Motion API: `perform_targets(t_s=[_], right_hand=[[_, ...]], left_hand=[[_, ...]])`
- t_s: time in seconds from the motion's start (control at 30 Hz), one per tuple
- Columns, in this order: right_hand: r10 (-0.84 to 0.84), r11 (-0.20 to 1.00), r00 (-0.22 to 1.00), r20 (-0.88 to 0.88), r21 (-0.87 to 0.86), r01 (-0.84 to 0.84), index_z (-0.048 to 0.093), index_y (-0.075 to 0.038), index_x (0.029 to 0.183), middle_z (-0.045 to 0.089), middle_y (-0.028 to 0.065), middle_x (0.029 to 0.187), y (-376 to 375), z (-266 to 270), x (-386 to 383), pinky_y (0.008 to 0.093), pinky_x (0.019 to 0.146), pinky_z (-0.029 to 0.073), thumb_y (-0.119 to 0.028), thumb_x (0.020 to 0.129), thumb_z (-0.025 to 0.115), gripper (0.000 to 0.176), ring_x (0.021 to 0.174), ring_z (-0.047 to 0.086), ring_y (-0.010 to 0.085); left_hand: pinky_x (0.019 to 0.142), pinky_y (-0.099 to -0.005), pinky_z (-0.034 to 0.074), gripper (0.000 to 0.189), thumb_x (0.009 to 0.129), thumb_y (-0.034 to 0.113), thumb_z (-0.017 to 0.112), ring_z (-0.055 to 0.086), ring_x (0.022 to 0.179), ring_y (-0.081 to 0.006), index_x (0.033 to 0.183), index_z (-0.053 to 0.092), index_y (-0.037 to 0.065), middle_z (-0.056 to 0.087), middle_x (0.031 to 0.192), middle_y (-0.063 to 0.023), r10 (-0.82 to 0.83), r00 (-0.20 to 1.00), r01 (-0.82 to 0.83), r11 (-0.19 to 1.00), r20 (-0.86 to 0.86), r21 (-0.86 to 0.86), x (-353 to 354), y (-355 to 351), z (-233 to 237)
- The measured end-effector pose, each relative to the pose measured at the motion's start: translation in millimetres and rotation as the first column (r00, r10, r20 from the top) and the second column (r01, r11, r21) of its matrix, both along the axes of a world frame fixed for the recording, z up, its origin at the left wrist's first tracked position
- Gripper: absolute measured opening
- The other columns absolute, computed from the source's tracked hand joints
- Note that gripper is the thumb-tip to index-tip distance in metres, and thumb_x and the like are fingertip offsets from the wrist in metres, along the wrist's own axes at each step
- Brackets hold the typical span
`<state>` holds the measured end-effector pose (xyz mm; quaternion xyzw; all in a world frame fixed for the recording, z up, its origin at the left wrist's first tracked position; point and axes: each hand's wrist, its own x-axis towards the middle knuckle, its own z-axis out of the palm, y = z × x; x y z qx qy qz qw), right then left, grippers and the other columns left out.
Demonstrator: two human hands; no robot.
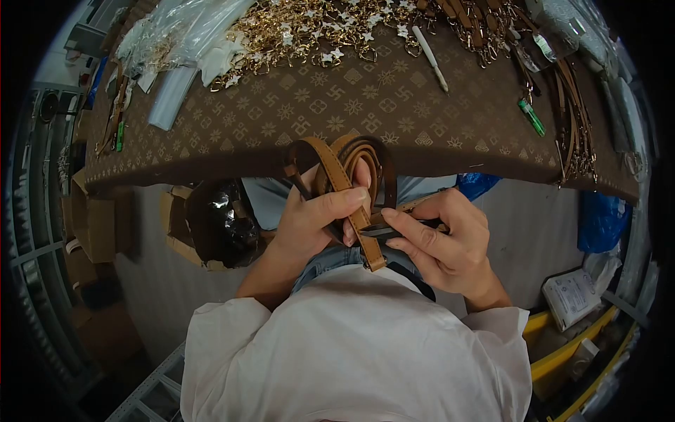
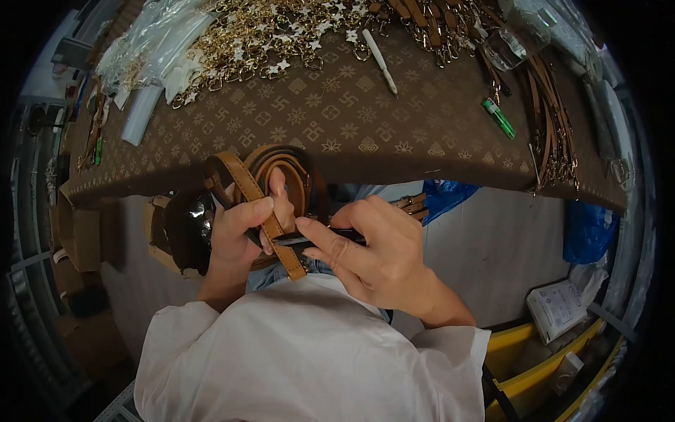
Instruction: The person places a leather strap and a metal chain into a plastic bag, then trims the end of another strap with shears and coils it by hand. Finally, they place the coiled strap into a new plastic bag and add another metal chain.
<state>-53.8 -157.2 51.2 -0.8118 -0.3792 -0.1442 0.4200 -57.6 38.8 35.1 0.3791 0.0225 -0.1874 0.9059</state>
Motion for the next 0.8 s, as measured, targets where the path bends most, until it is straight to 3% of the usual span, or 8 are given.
perform_targets(t_s=[0.6, 0.8], right_hand=[[0.006, 1.0, 0.997, -0.072, 0.001, -0.006, 0.067, -0.007, 0.1, 0.049, 0.0048, 0.067, 3, 0, -5, 0.0276, 0.046, 0.037, -0.012, 0.062, 0.074, 0.039, 0.055, 0.048, 0.0179], [-0.071, 0.997, 0.996, -0.062, -0.007, 0.071, 0.066, -0.007, 0.102, 0.05, 0.0058, 0.069, 7, 0, -16, 0.0278, 0.047, 0.038, -0.009, 0.063, 0.073, 0.04, 0.057, 0.048, 0.0183]], left_hand=[[0.042, -0.0199, 0.044, 0.024, 0.079, 0.01, 0.063, 0.052, 0.046, -0.0086, 0.097, 0.052, 0.0, 0.058, 0.071, -0.0067, 0.058, 0.998, -0.058, 0.998, 0.025, 0.015, -3, -1, -7], [0.042, -0.0207, 0.044, 0.024, 0.079, 0.012, 0.062, 0.052, 0.047, -0.0094, 0.096, 0.05, 0.0, 0.058, 0.07, -0.0073, 0.091, 0.996, -0.091, 0.996, 0.023, -0.002, -6, -1, -6]])
